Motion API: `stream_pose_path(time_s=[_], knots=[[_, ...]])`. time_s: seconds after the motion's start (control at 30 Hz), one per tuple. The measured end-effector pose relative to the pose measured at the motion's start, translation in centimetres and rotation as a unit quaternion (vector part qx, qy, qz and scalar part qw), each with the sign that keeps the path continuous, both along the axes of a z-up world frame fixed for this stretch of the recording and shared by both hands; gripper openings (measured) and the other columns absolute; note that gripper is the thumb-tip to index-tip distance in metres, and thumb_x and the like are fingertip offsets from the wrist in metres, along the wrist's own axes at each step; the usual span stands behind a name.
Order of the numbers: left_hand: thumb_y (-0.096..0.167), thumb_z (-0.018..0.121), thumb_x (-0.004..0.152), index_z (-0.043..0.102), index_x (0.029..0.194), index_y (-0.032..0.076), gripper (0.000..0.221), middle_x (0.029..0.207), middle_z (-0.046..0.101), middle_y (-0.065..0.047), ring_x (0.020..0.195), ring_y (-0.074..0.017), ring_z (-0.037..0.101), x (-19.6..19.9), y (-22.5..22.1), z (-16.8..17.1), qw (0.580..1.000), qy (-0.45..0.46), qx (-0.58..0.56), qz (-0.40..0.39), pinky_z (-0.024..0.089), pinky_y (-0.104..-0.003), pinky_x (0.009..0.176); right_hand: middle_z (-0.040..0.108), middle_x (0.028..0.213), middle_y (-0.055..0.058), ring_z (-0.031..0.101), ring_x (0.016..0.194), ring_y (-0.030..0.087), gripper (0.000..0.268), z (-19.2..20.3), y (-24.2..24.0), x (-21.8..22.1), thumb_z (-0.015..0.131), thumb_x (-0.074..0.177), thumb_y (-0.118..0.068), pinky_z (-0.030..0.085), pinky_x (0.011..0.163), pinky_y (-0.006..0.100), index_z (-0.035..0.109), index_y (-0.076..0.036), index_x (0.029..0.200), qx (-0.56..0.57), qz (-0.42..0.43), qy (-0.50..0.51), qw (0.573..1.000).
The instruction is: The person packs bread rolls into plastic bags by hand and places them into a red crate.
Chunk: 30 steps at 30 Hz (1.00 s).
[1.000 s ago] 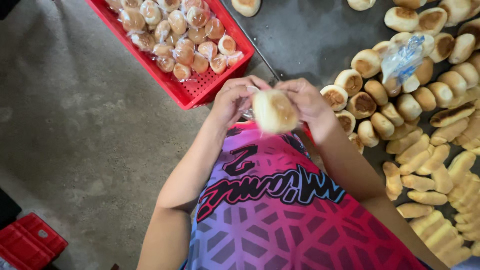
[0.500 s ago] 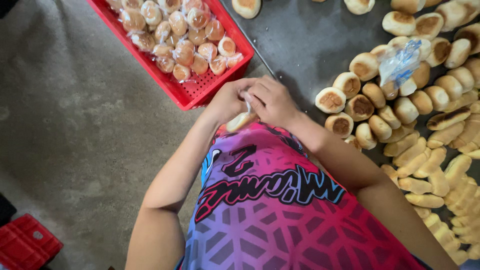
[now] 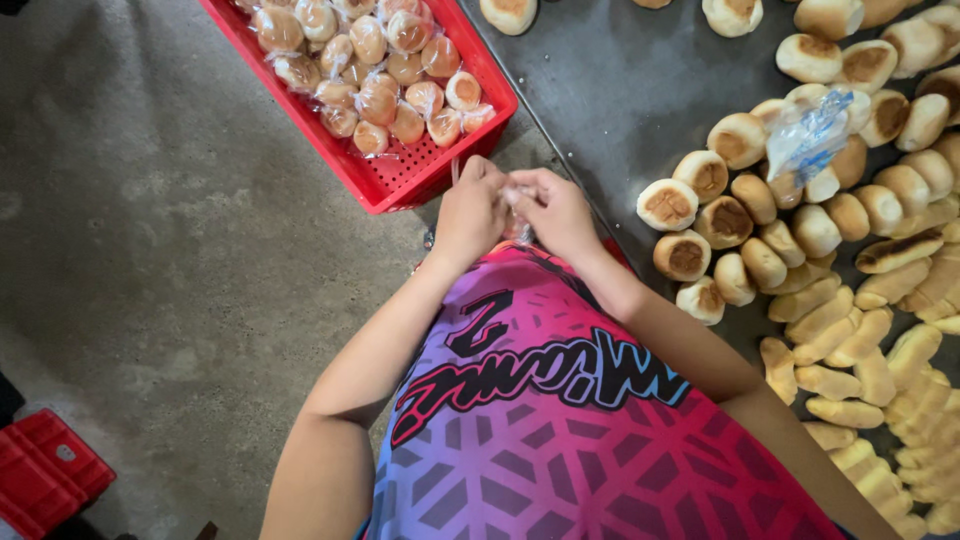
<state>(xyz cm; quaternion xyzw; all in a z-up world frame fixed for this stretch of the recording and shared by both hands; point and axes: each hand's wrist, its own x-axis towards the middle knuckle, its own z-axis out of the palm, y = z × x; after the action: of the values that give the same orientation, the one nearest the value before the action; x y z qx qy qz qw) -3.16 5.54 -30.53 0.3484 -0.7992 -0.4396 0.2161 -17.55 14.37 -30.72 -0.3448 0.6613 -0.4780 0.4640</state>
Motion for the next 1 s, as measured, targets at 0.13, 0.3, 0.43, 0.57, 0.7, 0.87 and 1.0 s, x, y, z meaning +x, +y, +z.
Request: stream_pose_path(time_s=[0.13,0.3,0.43,0.57,0.7,0.87,1.0], knots=[[0.012,0.082,0.073,0.067,0.094,0.001,0.028,0.088,0.061,-0.016,0.079,-0.0329,0.065,0.5,-0.9,0.5,0.988,0.015,0.112,-0.104,0.053,-0.042,0.068,0.063,0.086,0.007,0.062,0.076,0.016,0.019,1.6,0.2,-1.3,0.072,0.099,-0.018,0.05,0.069,0.033,0.068,0.0,0.095,0.01,0.117,0.307,0.944],[0.02,0.079,0.091,0.07,0.094,0.008,0.015,0.087,0.066,-0.009,0.076,-0.025,0.068,3.2,0.3,4.2,0.986,0.087,0.113,-0.084,0.053,-0.036,0.069,0.062,0.105,0.0,0.06,0.093,0.009,0.011,-0.8,1.4,-2.6,0.063,0.105,-0.019,0.052,0.085,0.025,0.065,-0.007,0.106,0.061,0.115,-0.384,0.914],[0.017,0.074,0.093,0.071,0.093,0.011,0.006,0.092,0.066,-0.009,0.082,-0.0303,0.066,5.4,-0.3,4.4,0.991,0.028,-0.111,-0.066,0.052,-0.04,0.071,0.062,0.1,0.003,0.063,0.09,0.012,0.005,-3.0,-0.6,-1.2,0.061,0.106,-0.012,0.052,0.08,0.028,0.062,-0.009,0.103,0.121,0.112,-0.427,0.889],[0.018,0.076,0.092,0.073,0.11,0.011,0.019,0.084,0.057,-0.003,0.073,-0.0171,0.055,7.3,-1.7,2.6,0.993,0.061,0.095,0.034,0.044,-0.033,0.064,0.063,0.104,0.003,0.06,0.094,0.013,0.011,0.1,-5.1,0.0,0.058,0.106,-0.016,0.047,0.081,0.032,0.06,-0.006,0.11,0.062,0.133,-0.03,0.989],[0.016,0.071,0.101,0.067,0.124,0.003,0.027,0.083,0.055,0.003,0.065,-0.0058,0.045,6.4,-3.1,1.5,0.823,0.342,0.426,0.154,0.037,-0.022,0.058,0.061,0.114,0.02,0.057,0.109,0.027,0.037,5.7,-5.3,1.9,0.071,0.096,-0.015,0.046,0.094,0.039,0.055,0.007,0.121,-0.308,0.267,0.183,0.895],[-0.001,0.075,0.082,0.055,0.132,0.002,0.054,0.105,0.063,0.002,0.09,-0.0078,0.06,3.5,-3.7,2.6,0.82,0.393,0.404,0.099,0.052,-0.024,0.08,0.072,0.097,0.001,0.064,0.089,0.009,0.024,4.6,-2.8,3.4,0.064,0.099,-0.019,0.055,0.08,0.029,0.068,-0.002,0.116,-0.012,0.154,0.049,0.987],[0.0,0.074,0.087,0.04,0.148,0.008,0.071,0.099,0.07,-0.003,0.091,-0.0104,0.067,2.9,-3.1,2.8,0.887,0.243,0.392,0.028,0.055,-0.023,0.079,0.07,0.09,-0.002,0.058,0.078,0.005,0.028,3.7,-0.7,0.0,0.057,0.108,-0.025,0.05,0.069,0.025,0.073,-0.003,0.114,0.052,0.005,0.01,0.999]])
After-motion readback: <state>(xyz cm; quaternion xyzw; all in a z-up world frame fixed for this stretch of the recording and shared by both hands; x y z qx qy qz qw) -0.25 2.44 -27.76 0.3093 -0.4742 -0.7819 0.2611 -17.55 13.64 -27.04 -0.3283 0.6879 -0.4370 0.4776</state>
